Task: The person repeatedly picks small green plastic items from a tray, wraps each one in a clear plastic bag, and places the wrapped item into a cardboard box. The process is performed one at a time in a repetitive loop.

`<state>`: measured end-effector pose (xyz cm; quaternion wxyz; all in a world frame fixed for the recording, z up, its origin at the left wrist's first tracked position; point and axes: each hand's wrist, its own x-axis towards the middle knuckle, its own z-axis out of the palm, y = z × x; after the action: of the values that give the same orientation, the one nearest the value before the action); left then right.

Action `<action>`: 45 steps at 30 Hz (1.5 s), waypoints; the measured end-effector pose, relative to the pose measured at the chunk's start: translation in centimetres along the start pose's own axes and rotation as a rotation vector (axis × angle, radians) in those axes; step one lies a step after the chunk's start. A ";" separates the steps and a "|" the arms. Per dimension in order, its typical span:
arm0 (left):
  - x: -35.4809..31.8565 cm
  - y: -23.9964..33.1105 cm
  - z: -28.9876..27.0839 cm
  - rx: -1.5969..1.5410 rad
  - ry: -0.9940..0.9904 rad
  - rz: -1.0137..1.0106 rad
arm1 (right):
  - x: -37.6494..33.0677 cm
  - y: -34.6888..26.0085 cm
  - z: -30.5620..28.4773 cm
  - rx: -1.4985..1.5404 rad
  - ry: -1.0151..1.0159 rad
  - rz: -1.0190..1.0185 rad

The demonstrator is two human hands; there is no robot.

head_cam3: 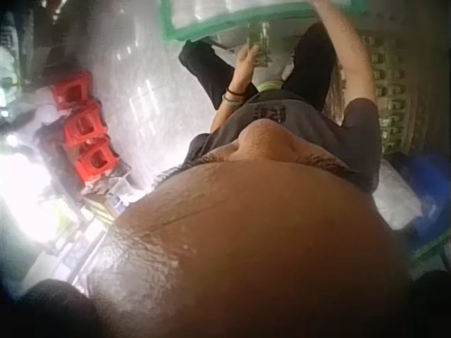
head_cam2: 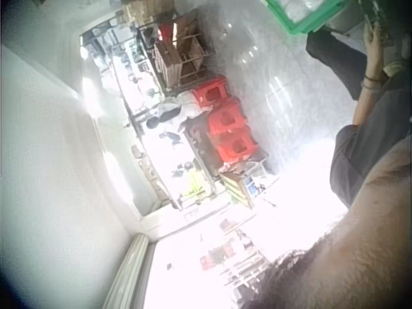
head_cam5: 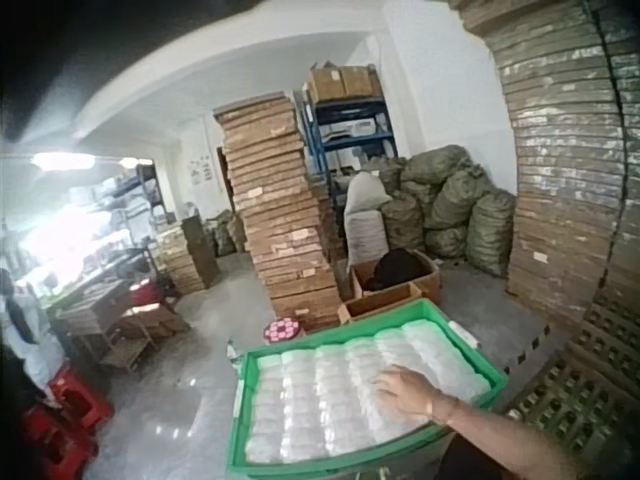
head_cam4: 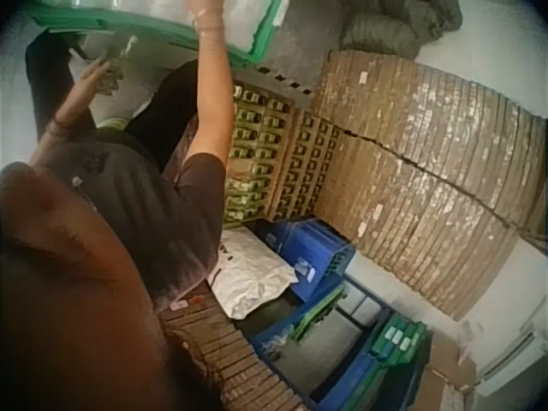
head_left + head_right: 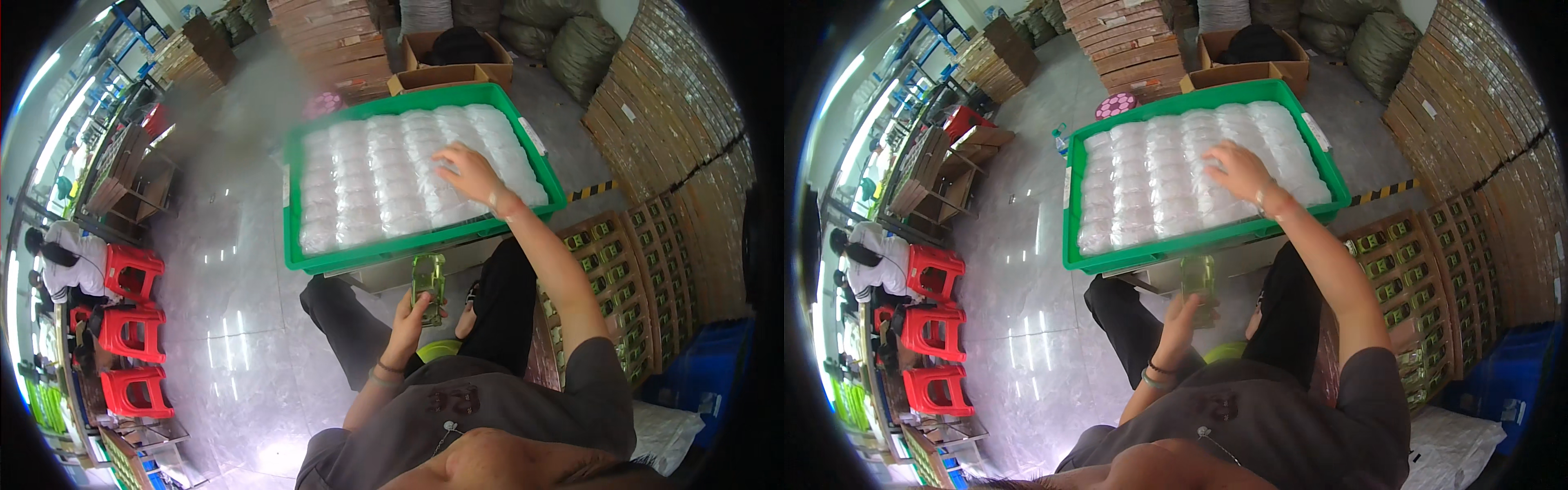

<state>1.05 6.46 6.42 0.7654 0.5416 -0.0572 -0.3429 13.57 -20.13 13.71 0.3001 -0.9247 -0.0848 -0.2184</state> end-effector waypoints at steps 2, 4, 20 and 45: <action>0.0 -0.3 -0.5 -0.071 0.038 -0.019 | 2.5 3.4 2.5 -0.313 -0.136 0.025; -0.3 -0.3 -1.2 -0.099 0.079 -0.019 | 3.9 4.2 3.6 -0.429 -0.209 -0.012; 2.2 -1.5 0.9 -0.038 0.024 -0.064 | -11.7 -7.5 -1.1 0.999 0.220 0.513; 0.6 -0.8 1.8 0.031 -0.032 -0.115 | -10.7 -7.3 1.0 0.308 -0.299 -0.126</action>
<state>0.32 4.54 6.27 0.7347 0.5503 -0.0435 -0.3942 2.29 -13.88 11.89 0.4077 -0.8829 -0.2184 -0.0815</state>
